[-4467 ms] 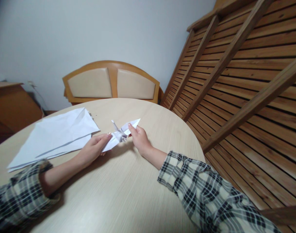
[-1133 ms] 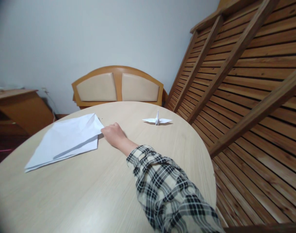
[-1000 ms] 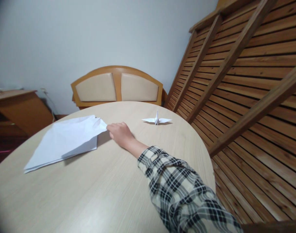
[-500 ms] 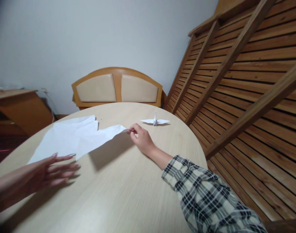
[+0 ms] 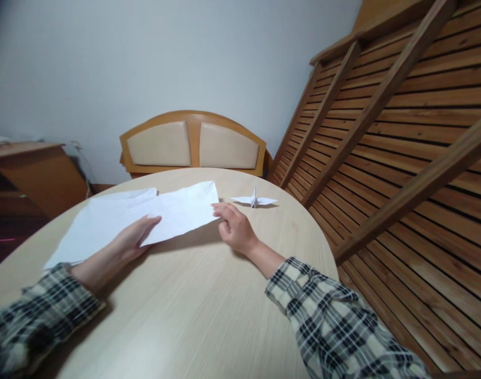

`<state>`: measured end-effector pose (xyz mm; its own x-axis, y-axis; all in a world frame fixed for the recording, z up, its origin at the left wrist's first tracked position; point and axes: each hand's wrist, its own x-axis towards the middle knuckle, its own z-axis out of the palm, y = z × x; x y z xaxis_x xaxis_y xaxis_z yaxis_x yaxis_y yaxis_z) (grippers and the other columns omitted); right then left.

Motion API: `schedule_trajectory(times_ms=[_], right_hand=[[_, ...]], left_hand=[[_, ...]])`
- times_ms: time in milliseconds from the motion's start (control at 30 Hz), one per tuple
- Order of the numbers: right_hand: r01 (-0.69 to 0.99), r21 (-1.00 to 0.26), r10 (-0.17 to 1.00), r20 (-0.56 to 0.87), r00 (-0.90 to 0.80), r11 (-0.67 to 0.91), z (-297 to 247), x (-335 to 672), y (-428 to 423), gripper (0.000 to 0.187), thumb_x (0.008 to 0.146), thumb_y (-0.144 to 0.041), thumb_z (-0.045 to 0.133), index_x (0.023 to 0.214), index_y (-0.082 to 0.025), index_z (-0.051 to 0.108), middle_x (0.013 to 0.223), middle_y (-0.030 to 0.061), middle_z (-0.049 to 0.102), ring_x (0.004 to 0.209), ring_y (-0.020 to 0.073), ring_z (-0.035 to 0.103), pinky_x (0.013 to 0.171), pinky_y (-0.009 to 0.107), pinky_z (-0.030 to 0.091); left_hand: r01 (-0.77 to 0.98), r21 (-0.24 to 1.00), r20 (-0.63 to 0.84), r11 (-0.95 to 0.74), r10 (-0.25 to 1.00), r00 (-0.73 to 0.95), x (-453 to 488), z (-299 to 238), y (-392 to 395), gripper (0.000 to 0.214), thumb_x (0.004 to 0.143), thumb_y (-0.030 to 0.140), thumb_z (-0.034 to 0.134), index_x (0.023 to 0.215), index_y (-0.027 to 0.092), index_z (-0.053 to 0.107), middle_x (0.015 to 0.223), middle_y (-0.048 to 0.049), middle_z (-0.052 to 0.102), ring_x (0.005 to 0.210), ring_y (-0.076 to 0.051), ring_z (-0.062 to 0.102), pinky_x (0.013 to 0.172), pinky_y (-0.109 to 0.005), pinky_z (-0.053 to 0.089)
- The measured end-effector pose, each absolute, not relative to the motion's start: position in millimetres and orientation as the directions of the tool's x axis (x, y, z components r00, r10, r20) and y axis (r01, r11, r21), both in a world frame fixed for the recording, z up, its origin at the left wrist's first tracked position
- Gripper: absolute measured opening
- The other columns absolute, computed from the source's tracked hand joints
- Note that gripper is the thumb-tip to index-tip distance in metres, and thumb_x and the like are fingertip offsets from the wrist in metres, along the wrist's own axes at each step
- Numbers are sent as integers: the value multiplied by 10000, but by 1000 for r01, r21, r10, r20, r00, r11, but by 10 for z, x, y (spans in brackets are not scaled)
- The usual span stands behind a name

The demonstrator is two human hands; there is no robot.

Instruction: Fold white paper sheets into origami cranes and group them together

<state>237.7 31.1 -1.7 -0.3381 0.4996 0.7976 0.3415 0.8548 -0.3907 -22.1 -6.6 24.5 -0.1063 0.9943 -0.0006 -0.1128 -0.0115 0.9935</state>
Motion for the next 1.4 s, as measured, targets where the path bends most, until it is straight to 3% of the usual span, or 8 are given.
schedule_trajectory(times_ms=[133, 267, 333, 467, 600, 733, 1100, 1400], right_hand=[[83, -676, 679, 714, -171, 732, -42, 2374, 357, 443, 780, -142, 473, 1200, -278, 513, 1395, 85, 481, 1043, 203, 620, 874, 409, 530], [-223, -931, 954, 300, -9, 291, -80, 2335, 463, 471, 890, -403, 442, 1341, -292, 360, 1282, 102, 581, 822, 166, 650, 729, 350, 547], [-297, -944, 988, 154, -10, 144, -95, 2314, 501, 544, 866, -449, 507, 1356, -277, 342, 1265, 114, 599, 800, 162, 646, 699, 327, 544], [-309, -944, 993, 104, 52, 115, -106, 2283, 494, 644, 750, -333, 702, 1324, -309, 411, 1366, 76, 544, 929, 159, 643, 710, 272, 529], [-331, -943, 981, 91, -174, 29, -109, 2244, 445, 474, 736, -400, 728, 1152, -220, 589, 1047, 69, 707, 868, 191, 663, 720, 306, 528], [-274, -960, 949, 132, -287, 51, -146, 2211, 443, 376, 665, -421, 787, 921, -172, 669, 877, 51, 726, 778, 190, 660, 730, 316, 508], [-303, -953, 961, 100, -257, 18, -177, 2223, 493, 273, 678, -369, 766, 844, -175, 669, 825, 37, 716, 714, 165, 631, 741, 314, 471], [-309, -949, 968, 130, -217, 58, -165, 2219, 507, 228, 651, -251, 728, 869, -198, 687, 870, 17, 701, 759, 162, 611, 728, 296, 454]], left_hand=[[-253, 967, -92, 43, 978, -186, -168, 159, -84, 241, 754, 130, 610, 991, 173, 619, 864, -69, 747, 777, -225, 712, 644, -294, 589], [-307, 952, -71, 15, 983, -171, -140, 145, -103, 243, 742, 128, 656, 983, 157, 635, 872, -61, 756, 757, -205, 711, 676, -252, 579], [-320, 947, -51, 2, 988, -143, -145, 134, -100, 264, 744, 134, 662, 1006, 156, 639, 893, -61, 759, 770, -206, 712, 711, -263, 581], [-353, 935, -28, -30, 987, -159, -153, 114, -86, 306, 740, 128, 660, 1043, 165, 642, 957, -65, 758, 864, -222, 712, 777, -274, 577], [-360, 932, -30, -32, 986, -163, -154, 103, -74, 347, 731, 126, 664, 1074, 173, 641, 993, -72, 755, 910, -235, 707, 789, -279, 578], [-342, 940, -35, -19, 988, -151, -168, 85, -54, 380, 739, 153, 672, 1116, 179, 633, 1010, -72, 751, 907, -234, 706, 758, -276, 582], [-278, 961, -60, 10, 983, -174, -192, 42, 23, 210, 743, 210, 648, 952, 192, 628, 822, -22, 732, 673, -175, 684, 556, -220, 525], [-288, 957, -105, 42, 973, -205, -194, 34, 42, 146, 748, 193, 631, 893, 197, 619, 738, -8, 706, 599, -158, 655, 542, -218, 522]])
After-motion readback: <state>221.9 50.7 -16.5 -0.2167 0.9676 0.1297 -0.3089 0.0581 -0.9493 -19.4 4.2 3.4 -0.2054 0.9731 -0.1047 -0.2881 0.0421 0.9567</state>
